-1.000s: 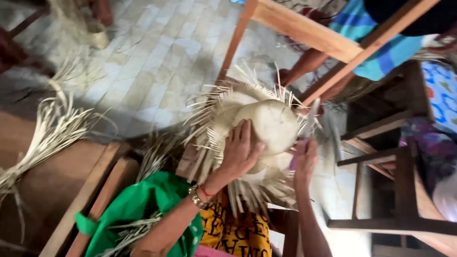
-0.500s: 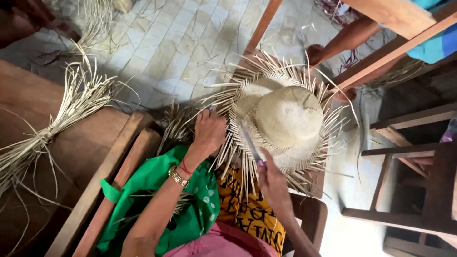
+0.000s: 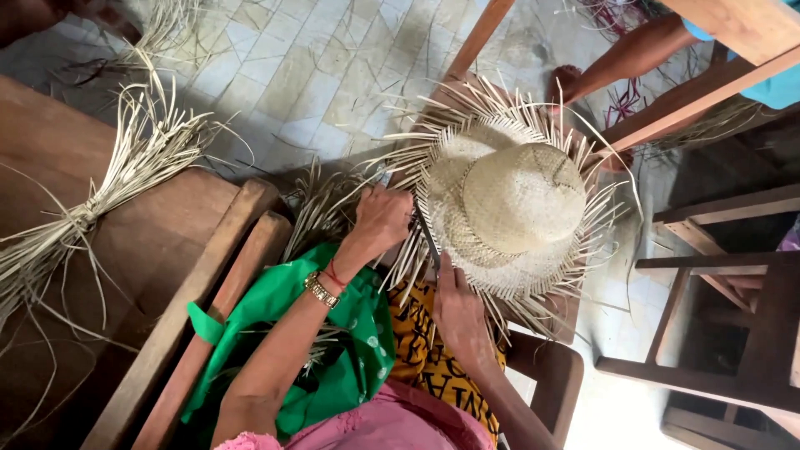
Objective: Trimming the excess straw from the brim of a woven hat using a knife to create a clean edge.
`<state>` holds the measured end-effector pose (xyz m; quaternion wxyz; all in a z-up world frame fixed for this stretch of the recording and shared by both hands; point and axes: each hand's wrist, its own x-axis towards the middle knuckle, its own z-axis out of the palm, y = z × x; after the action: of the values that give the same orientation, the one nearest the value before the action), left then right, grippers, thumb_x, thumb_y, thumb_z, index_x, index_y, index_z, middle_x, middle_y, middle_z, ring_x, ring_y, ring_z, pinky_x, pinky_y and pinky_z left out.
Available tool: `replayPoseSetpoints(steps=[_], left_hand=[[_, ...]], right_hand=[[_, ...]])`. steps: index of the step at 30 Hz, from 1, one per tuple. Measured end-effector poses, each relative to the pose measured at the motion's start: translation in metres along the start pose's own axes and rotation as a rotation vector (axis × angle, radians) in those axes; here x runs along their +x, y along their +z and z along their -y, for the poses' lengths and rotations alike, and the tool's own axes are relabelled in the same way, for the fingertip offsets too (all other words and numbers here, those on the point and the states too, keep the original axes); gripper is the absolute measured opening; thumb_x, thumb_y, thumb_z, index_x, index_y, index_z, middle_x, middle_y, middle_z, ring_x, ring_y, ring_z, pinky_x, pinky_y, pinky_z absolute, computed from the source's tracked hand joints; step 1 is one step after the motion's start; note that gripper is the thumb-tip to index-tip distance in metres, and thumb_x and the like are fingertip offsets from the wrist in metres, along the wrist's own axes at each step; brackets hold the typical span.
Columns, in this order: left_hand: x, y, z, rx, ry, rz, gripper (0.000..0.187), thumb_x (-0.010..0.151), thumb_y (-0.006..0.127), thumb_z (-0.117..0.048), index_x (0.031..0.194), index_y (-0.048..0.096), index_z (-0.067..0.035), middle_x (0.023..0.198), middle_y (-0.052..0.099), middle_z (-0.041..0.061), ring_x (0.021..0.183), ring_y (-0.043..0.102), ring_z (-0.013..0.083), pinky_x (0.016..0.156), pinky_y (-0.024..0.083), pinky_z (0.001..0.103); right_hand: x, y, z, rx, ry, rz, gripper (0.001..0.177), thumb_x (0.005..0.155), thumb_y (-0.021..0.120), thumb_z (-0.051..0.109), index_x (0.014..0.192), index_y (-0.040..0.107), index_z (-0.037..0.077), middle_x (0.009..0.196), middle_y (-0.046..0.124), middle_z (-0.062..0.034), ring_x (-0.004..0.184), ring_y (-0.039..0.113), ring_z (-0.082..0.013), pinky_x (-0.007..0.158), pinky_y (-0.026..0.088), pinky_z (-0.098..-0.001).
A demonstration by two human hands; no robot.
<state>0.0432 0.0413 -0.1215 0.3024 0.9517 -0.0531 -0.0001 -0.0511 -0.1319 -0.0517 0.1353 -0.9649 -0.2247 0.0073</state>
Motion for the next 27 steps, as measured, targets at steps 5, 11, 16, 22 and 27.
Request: replayPoseSetpoints(steps=[5,11,16,22,27], left_hand=[[-0.001,-0.001,-0.003,-0.145,-0.01,-0.029,0.027,0.074,0.056,-0.016,0.054,0.037,-0.015,0.05,0.036,0.004,0.06,0.044,0.0289,0.066,0.032,0.043],[0.001,0.008,-0.004,-0.064,-0.016,-0.078,0.022,0.07,0.06,-0.015,0.055,0.044,-0.013,0.05,0.04,0.005,0.06,0.047,0.0286,0.065,0.032,0.042],[-0.001,0.008,-0.009,-0.031,-0.007,-0.114,0.018,0.068,0.06,-0.015,0.057,0.047,-0.011,0.053,0.042,0.005,0.062,0.047,0.0277,0.064,0.032,0.041],[-0.008,0.001,-0.018,-0.023,0.075,-0.22,0.01,0.065,0.059,-0.009,0.062,0.05,-0.007,0.054,0.043,0.008,0.061,0.047,0.0275,0.063,0.034,0.04],[-0.015,-0.014,-0.035,0.126,0.147,-0.31,0.015,0.055,0.065,-0.009,0.064,0.053,-0.007,0.061,0.05,0.009,0.066,0.05,0.0282,0.063,0.036,0.041]], right_hand=[[0.003,0.003,0.002,-0.001,0.076,0.062,0.057,0.074,0.048,-0.003,0.129,0.034,0.0,0.089,0.057,-0.0212,0.04,0.054,-0.0125,0.036,0.044,-0.0245],[0.005,0.006,0.002,-0.066,0.062,0.091,0.06,0.072,0.053,-0.002,0.129,0.034,0.0,0.087,0.058,-0.0195,0.04,0.056,-0.0133,0.036,0.044,-0.0259],[0.004,0.008,-0.002,-0.138,-0.004,0.077,0.056,0.073,0.05,-0.003,0.127,0.036,-0.002,0.081,0.059,-0.018,0.039,0.057,-0.0159,0.036,0.045,-0.0268],[0.006,0.022,-0.012,-0.226,-0.022,0.063,0.057,0.08,0.058,0.021,0.128,0.035,-0.001,0.08,0.061,-0.0165,0.036,0.054,-0.0086,0.034,0.045,-0.0231],[0.012,0.0,-0.005,-0.237,-0.12,0.096,0.065,0.065,0.059,0.004,0.125,0.035,-0.006,0.089,0.058,-0.0214,0.059,0.065,-0.0285,0.05,0.053,-0.036]])
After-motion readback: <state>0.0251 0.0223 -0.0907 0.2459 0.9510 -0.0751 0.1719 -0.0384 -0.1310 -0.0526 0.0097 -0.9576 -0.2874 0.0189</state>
